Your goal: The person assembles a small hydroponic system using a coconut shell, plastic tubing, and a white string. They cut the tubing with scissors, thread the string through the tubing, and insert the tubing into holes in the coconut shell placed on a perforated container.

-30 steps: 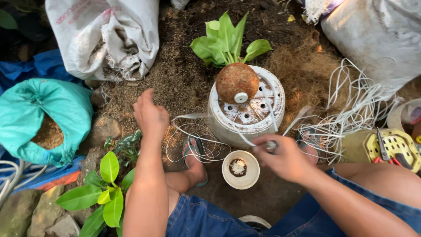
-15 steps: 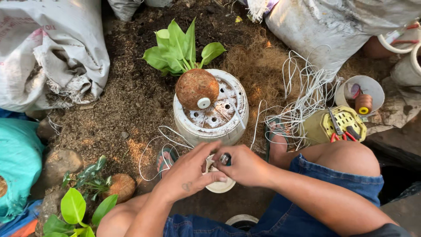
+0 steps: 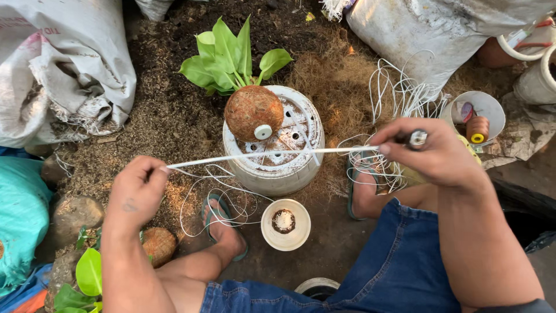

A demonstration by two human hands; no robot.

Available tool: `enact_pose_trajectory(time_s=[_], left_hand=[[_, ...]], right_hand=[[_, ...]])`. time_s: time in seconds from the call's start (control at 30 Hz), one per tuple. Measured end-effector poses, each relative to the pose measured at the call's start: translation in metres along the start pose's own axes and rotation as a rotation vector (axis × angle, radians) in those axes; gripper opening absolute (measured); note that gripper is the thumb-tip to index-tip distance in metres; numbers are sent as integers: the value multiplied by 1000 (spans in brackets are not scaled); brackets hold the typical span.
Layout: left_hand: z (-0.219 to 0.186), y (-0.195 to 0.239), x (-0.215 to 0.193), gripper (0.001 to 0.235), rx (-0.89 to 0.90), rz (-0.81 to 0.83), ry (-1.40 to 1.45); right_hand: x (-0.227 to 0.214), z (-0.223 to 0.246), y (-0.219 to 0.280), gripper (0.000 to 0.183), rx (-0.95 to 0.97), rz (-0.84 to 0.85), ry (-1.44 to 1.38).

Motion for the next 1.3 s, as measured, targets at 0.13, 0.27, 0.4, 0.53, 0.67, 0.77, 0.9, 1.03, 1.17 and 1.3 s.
enact_pose_trajectory(time_s=[0.13, 0.27, 0.4, 0.53, 0.67, 0.77, 0.9, 1.03, 1.17, 1.3], left_hand=[[13, -20, 11, 24, -101, -41, -310], [-35, -1, 40, 33, 393, -116, -411], [-85, 67, 104, 62, -38, 310, 413], [-106, 74, 133, 44, 63, 557, 452], [-81, 50, 102, 13, 249, 344, 437], [-29, 35, 33, 8, 115, 160, 326], [29, 17, -37, 13, -8, -185, 424], [46, -3, -42, 18, -351, -261, -223], [-18, 2, -2, 39, 205, -284, -364], [-82, 74, 90, 50, -476, 150, 624]], right_hand=[[-5, 2, 1, 16, -81, -122, 95], [32, 18, -4, 17, -122, -13, 95], [98, 30, 0, 16, -411, 211, 209], [124, 26, -2, 26, -330, 261, 178], [93, 21, -13, 14, -231, 226, 111], [41, 11, -8, 15, -8, 80, 13], [-24, 3, 2, 15, -161, -9, 72], [-47, 2, 14, 17, -46, -81, 57], [-15, 22, 13, 20, -88, 72, 223], [70, 33, 15, 16, -79, 281, 160]])
Point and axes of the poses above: each hand's wrist, its own y-axis away from the middle knuckle, its own x-axis out of the palm, z = x × y, the point moved 2 cm from there along -y, towards the middle knuckle, and after that the axes turned 4 degrees about y, right-handed, at the moved point
